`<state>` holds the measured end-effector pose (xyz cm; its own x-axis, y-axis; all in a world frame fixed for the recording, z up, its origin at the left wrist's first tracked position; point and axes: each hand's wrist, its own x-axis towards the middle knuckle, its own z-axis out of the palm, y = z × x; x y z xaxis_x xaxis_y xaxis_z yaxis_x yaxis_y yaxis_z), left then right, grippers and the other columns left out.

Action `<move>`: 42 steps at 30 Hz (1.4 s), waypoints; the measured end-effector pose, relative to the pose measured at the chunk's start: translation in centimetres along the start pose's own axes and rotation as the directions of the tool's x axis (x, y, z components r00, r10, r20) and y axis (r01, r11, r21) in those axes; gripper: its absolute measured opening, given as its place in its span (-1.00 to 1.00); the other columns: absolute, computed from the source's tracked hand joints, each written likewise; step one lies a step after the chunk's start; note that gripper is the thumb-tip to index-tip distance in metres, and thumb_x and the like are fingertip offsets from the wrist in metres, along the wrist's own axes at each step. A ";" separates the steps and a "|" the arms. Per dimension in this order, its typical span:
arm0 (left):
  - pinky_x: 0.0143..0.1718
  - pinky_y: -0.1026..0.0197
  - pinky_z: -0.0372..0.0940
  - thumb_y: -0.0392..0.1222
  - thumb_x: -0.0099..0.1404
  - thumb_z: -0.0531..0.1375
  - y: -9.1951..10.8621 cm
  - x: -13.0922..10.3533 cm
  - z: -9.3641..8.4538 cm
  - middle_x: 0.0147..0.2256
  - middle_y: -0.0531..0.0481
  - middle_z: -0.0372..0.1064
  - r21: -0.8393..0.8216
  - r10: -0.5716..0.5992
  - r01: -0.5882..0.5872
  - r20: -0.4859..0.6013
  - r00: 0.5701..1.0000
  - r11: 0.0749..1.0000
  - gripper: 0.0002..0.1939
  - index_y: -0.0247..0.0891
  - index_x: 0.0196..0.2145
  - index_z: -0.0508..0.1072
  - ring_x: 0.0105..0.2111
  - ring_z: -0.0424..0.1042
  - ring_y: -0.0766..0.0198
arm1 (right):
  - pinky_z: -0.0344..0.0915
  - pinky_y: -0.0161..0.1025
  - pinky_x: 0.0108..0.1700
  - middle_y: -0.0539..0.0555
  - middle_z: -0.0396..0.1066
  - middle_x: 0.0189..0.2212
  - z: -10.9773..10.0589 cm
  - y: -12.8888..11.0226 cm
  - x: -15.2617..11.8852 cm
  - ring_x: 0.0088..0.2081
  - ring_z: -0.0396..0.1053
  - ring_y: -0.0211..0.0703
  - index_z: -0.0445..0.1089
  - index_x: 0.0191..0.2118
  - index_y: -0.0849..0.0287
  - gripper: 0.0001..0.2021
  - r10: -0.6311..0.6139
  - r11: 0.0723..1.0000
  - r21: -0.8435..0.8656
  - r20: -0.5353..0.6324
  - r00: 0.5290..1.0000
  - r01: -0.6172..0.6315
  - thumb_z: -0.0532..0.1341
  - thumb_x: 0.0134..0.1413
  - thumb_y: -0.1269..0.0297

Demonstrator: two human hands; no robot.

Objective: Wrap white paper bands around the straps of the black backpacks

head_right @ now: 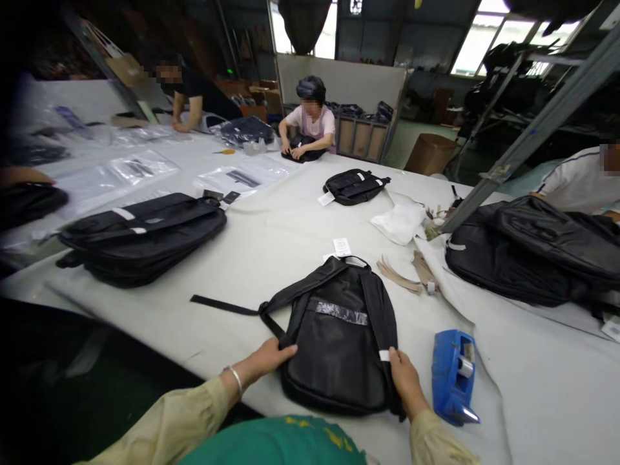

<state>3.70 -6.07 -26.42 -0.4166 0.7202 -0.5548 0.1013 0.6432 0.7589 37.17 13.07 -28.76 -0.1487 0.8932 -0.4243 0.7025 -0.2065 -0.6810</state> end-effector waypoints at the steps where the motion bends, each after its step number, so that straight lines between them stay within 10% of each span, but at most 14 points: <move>1: -0.36 0.20 0.33 0.01 0.03 0.34 0.2 -0.5 -0.1 -0.46 -0.12 0.54 0.030 0.021 -0.027 0.190 0.982 0.999 -0.72 -0.28 -0.43 0.56 -0.43 0.50 0.11 | 0.28 0.02 0.06 0.38 0.45 -0.05 -1.0 0.1 0.8 0.05 0.36 0.20 0.44 -0.06 0.26 -0.41 -0.037 0.992 -0.122 -0.074 0.997 0.028 -0.01 0.09 -0.15; 3: -0.42 0.22 0.29 0.07 0.06 0.29 0.9 -0.3 -1.3 -0.59 -0.08 0.47 0.099 0.051 -0.084 0.300 0.953 0.992 -0.68 -0.25 -0.59 0.50 -0.54 0.43 0.18 | 0.18 0.04 0.16 0.41 0.38 0.04 -2.4 -0.1 1.5 0.13 0.29 0.21 0.37 0.05 0.33 -0.41 -0.126 0.945 -0.320 -0.170 0.977 0.066 0.00 0.12 -0.05; 7: -0.29 0.20 0.31 0.00 -0.07 0.37 1.5 2.8 -3.7 -0.50 -0.07 0.49 0.130 0.182 -0.156 -0.223 0.957 0.979 -0.73 -0.24 -0.50 0.51 -0.43 0.44 0.16 | 0.06 0.14 0.24 0.39 0.22 0.19 -0.7 -3.1 -0.6 0.24 0.13 0.25 0.30 0.14 0.32 -0.47 -0.393 0.840 -0.493 -0.261 0.881 0.229 0.07 0.11 0.12; 10: -0.26 0.18 0.35 -0.08 -0.27 0.45 0.5 3.8 -3.0 -0.41 -0.07 0.54 -0.012 0.117 -0.117 0.052 0.992 0.993 -0.58 -0.26 -0.40 0.55 -0.35 0.48 0.11 | 0.08 0.11 0.25 0.34 0.21 0.20 2.9 -6.0 -3.3 0.24 0.13 0.17 0.39 0.06 0.26 -0.56 -0.536 0.798 -0.419 -0.163 0.829 0.433 0.13 0.08 0.19; 15: -0.32 0.19 0.36 -0.04 -0.18 0.45 0.9 2.1 -2.6 -0.50 -0.02 0.53 -0.199 0.060 0.058 0.542 0.838 0.978 -0.65 -0.30 -0.45 0.58 -0.47 0.45 0.19 | 0.25 -0.01 0.15 0.24 0.46 -0.06 6.0 -8.5 -6.1 0.03 0.37 0.05 0.51 -0.19 0.16 -0.73 -0.500 0.864 -0.033 0.064 0.863 0.503 0.20 0.04 0.16; 20: -0.32 0.15 0.38 0.09 0.00 0.38 10.1 3.5 -4.5 -0.46 -0.12 0.51 -0.741 0.255 0.034 0.273 0.928 0.671 -0.60 -0.34 -0.38 0.54 -0.46 0.44 0.21 | 0.39 -0.17 -0.29 0.17 0.52 -0.36 6.2 -11.8 -7.5 -0.36 0.46 -0.08 0.47 -0.30 0.21 -0.61 -0.296 0.898 0.407 0.280 0.913 0.166 0.15 0.11 -0.06; 25: -0.30 0.12 0.40 -0.05 0.08 0.38 17.8 4.8 -1.6 -0.38 -0.17 0.52 -0.737 0.392 0.039 0.402 0.827 0.674 -0.61 -0.38 -0.22 0.50 -0.43 0.46 0.19 | 0.38 -0.19 -0.21 0.15 0.52 -0.21 7.7 -16.4 -7.8 -0.18 0.47 -0.05 0.46 -0.13 0.19 -0.57 -0.398 0.783 0.607 0.317 0.861 0.138 0.23 0.06 -0.08; 30: -0.35 0.17 0.41 -0.12 0.15 0.35 19.7 5.3 1.4 -0.42 -0.09 0.49 -0.698 0.350 0.035 0.402 0.846 0.716 -0.72 -0.35 -0.25 0.46 -0.49 0.42 0.29 | 0.39 -0.12 -0.09 0.10 0.53 -0.30 8.8 -17.8 -5.9 -0.23 0.49 -0.06 0.42 -0.25 0.20 -0.65 -0.357 0.743 0.631 0.097 0.929 0.220 0.39 -0.15 0.12; 34: -0.42 0.19 0.40 -0.20 0.22 0.27 20.8 6.4 2.1 -0.49 -0.02 0.43 -0.669 0.257 0.077 0.386 0.886 0.740 -0.86 -0.32 -0.34 0.41 -0.54 0.41 0.31 | 0.40 -0.22 -0.29 0.06 0.53 -0.39 8.6 -16.7 -4.9 -0.36 0.47 -0.14 0.39 -0.28 0.19 -0.74 -0.360 0.741 0.651 0.181 0.915 0.162 0.31 -0.10 0.16; 42: -0.36 0.11 0.42 -0.28 0.28 0.20 21.9 8.7 3.7 -0.54 0.00 0.40 -0.619 0.136 0.099 0.321 0.937 0.779 -0.92 -0.31 -0.37 0.38 -0.54 0.42 0.28 | 0.24 -0.32 -0.46 -0.02 0.40 -0.64 8.1 -14.6 -5.0 -0.56 0.33 -0.26 0.31 -0.57 0.17 -0.82 -0.289 0.954 0.150 0.203 0.936 0.262 0.23 -0.01 0.30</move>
<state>5.60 15.21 -15.89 -0.0863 0.8459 -0.5263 -0.5221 0.4116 0.7470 22.06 8.41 -21.56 -0.4832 0.8142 -0.3218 0.5269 -0.0230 -0.8496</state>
